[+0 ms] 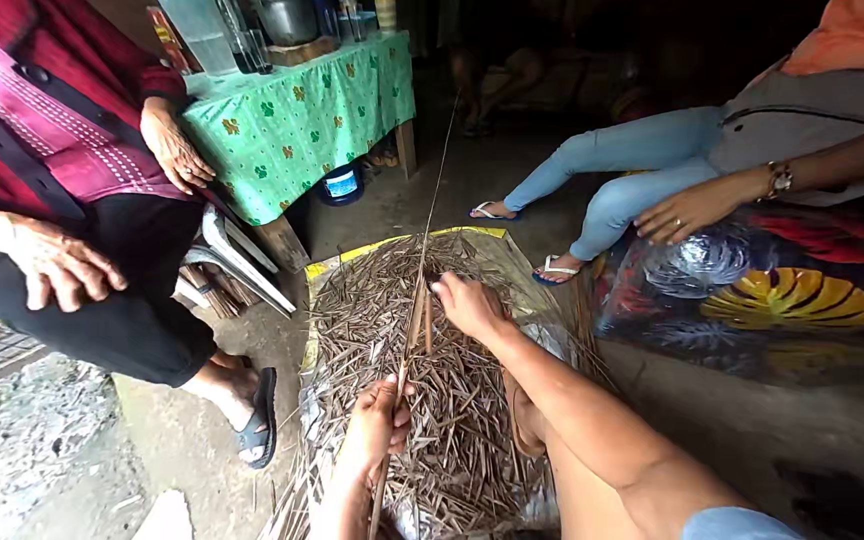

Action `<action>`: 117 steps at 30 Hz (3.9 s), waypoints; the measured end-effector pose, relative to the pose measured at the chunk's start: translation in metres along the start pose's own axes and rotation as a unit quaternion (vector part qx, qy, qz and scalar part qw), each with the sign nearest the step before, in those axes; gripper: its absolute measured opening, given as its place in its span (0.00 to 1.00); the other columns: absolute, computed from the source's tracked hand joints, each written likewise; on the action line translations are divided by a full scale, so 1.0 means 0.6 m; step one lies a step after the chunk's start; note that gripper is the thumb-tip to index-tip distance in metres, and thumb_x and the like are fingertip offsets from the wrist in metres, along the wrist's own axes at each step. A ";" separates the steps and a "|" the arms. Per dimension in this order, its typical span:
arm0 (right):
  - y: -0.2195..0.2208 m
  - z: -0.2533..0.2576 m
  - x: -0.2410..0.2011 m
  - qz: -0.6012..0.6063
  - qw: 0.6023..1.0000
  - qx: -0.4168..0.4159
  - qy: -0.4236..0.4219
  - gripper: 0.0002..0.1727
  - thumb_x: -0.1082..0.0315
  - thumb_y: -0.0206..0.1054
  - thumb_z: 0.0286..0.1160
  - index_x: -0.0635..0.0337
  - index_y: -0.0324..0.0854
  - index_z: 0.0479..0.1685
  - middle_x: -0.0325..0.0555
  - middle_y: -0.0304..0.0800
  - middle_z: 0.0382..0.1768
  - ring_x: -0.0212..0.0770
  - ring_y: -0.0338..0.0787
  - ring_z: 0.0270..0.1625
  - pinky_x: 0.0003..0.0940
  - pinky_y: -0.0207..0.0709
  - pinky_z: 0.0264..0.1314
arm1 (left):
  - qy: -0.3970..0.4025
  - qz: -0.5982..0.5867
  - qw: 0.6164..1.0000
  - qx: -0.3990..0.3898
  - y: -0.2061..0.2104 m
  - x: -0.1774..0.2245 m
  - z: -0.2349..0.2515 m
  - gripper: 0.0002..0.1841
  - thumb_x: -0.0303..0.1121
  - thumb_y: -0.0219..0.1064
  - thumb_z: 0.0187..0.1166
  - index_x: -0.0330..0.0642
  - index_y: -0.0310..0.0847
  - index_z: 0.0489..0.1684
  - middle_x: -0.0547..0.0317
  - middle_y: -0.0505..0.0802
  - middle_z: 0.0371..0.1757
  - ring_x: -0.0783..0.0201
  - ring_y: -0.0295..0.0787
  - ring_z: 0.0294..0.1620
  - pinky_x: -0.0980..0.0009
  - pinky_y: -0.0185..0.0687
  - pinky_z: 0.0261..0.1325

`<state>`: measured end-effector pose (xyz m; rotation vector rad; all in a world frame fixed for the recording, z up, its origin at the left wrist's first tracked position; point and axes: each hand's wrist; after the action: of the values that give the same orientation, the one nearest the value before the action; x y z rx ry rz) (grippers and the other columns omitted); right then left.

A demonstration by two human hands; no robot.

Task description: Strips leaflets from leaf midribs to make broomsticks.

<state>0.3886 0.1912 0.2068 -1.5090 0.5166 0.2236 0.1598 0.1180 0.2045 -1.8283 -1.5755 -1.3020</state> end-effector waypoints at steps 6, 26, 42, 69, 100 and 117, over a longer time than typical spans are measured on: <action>0.002 -0.024 0.001 0.195 0.972 -0.069 -0.109 0.21 0.59 0.52 0.94 0.68 0.84 0.49 0.57 0.87 0.37 0.52 0.87 0.43 0.54 0.79 0.53 | -0.004 -0.013 1.000 -0.009 -0.007 0.002 0.004 0.25 0.39 0.33 0.98 0.37 0.78 0.44 0.71 0.69 0.11 0.80 0.58 0.05 0.85 0.55 0.08; -0.022 0.036 0.085 0.201 0.977 0.068 -0.031 0.22 0.58 0.48 0.96 0.67 0.83 0.50 0.61 0.85 0.35 0.58 0.86 0.38 0.60 0.78 0.45 | -0.063 -0.102 0.983 -0.142 -0.022 -0.024 -0.024 0.29 0.42 0.27 0.96 0.41 0.78 0.45 0.73 0.71 0.12 0.82 0.62 0.05 0.87 0.60 0.07; 0.004 0.007 0.050 0.216 0.970 -0.011 -0.108 0.25 0.58 0.51 0.94 0.61 0.77 0.80 0.58 0.88 0.68 0.53 0.88 0.71 0.57 0.72 0.79 | -0.139 -0.316 0.901 -0.264 -0.021 -0.025 -0.024 0.24 0.46 0.33 0.94 0.44 0.75 0.49 0.69 0.78 0.17 0.79 0.74 0.06 0.86 0.72 0.09; -0.011 -0.013 0.025 0.641 0.727 -0.198 0.145 0.26 0.48 0.38 0.97 0.56 0.77 0.62 0.30 0.63 0.13 0.25 0.61 0.09 0.19 0.57 0.10 | -0.078 -0.125 0.980 -0.134 0.010 -0.023 -0.002 0.27 0.42 0.28 0.97 0.40 0.76 0.48 0.68 0.76 0.15 0.79 0.67 0.07 0.86 0.65 0.09; 0.018 -0.112 -0.043 0.133 0.911 -0.194 -0.339 0.21 0.57 0.53 0.91 0.66 0.80 0.35 0.52 0.80 0.24 0.50 0.83 0.31 0.51 0.73 0.37 | 0.017 -0.095 0.995 -0.038 0.000 -0.006 0.006 0.26 0.35 0.27 0.94 0.48 0.71 0.28 0.71 0.72 0.11 0.81 0.61 0.05 0.86 0.58 0.08; 0.032 -0.111 -0.057 0.188 0.913 -0.192 -0.308 0.22 0.59 0.52 0.92 0.67 0.78 0.33 0.48 0.76 0.24 0.43 0.78 0.29 0.42 0.70 0.37 | 0.118 -0.069 0.989 0.065 0.022 -0.014 0.006 0.18 0.30 0.36 0.96 0.41 0.70 0.36 0.66 0.74 0.12 0.77 0.65 0.06 0.84 0.64 0.09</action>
<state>0.3376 0.1330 0.2065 -1.5951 0.2493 1.1201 0.1739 0.1122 0.1994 -1.4517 -1.6369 -1.3835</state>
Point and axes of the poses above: each hand's wrist, its own z-axis towards the middle knuckle, its own y-axis out of the palm, x = y × z
